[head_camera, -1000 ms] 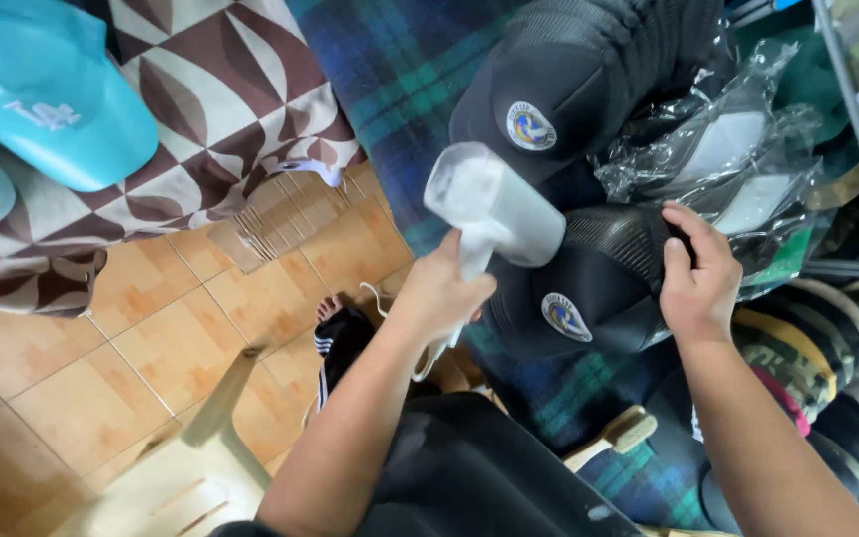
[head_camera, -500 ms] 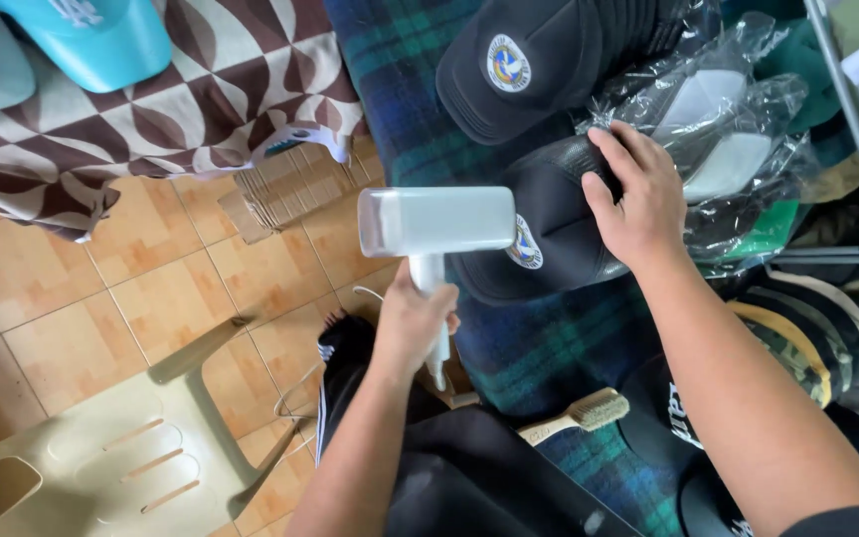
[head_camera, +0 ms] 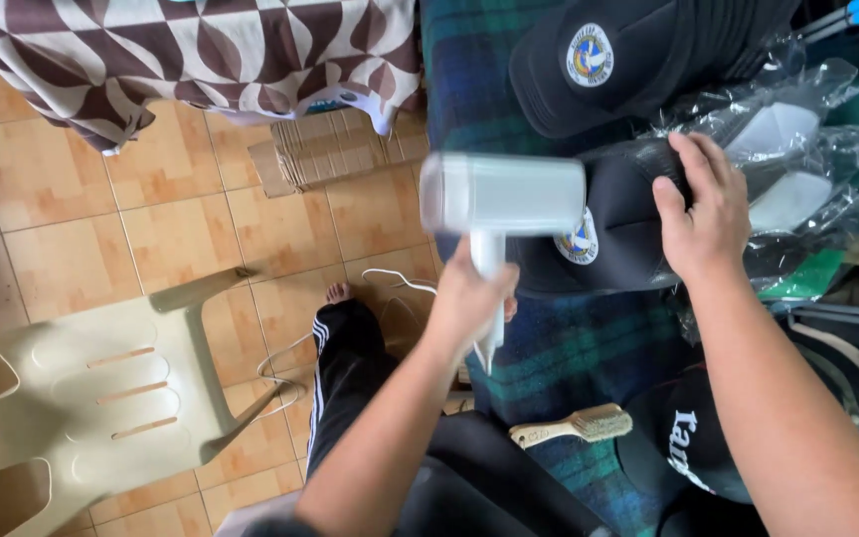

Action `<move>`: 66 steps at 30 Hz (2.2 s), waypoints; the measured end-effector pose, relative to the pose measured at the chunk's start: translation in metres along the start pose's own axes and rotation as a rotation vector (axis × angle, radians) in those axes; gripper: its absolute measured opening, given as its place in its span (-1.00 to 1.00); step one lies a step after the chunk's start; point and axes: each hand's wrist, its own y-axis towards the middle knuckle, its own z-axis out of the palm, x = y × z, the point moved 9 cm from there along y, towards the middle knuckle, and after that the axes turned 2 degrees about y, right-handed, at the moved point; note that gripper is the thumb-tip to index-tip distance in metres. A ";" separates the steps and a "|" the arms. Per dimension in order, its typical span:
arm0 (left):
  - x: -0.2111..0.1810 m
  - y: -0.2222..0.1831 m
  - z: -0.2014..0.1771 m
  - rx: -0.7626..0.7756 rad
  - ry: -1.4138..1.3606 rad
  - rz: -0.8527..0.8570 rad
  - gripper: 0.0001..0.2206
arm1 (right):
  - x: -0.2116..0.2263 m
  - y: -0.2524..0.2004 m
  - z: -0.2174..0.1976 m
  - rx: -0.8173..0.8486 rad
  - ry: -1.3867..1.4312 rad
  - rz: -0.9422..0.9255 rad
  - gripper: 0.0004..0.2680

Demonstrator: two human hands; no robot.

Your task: Brushing and steaming a baseball cap to clean and restore its shape.

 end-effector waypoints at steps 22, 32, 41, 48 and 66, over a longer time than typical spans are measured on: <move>0.004 0.009 -0.001 -0.066 0.053 -0.043 -0.38 | -0.002 -0.002 0.002 0.022 -0.004 0.067 -0.61; -0.013 0.029 -0.029 -0.136 0.618 0.024 -0.29 | -0.006 0.000 0.002 -0.014 -0.001 0.008 -0.63; 0.010 -0.005 -0.036 -0.097 0.546 -0.076 -0.30 | -0.007 -0.005 0.002 0.040 0.001 0.129 -0.62; 0.073 0.003 -0.022 -0.273 0.506 0.171 -0.69 | -0.015 -0.004 0.004 -0.006 0.009 0.062 -0.63; 0.122 -0.003 0.012 -0.285 0.123 0.308 -0.72 | -0.021 -0.010 -0.006 -0.225 0.150 0.031 -0.73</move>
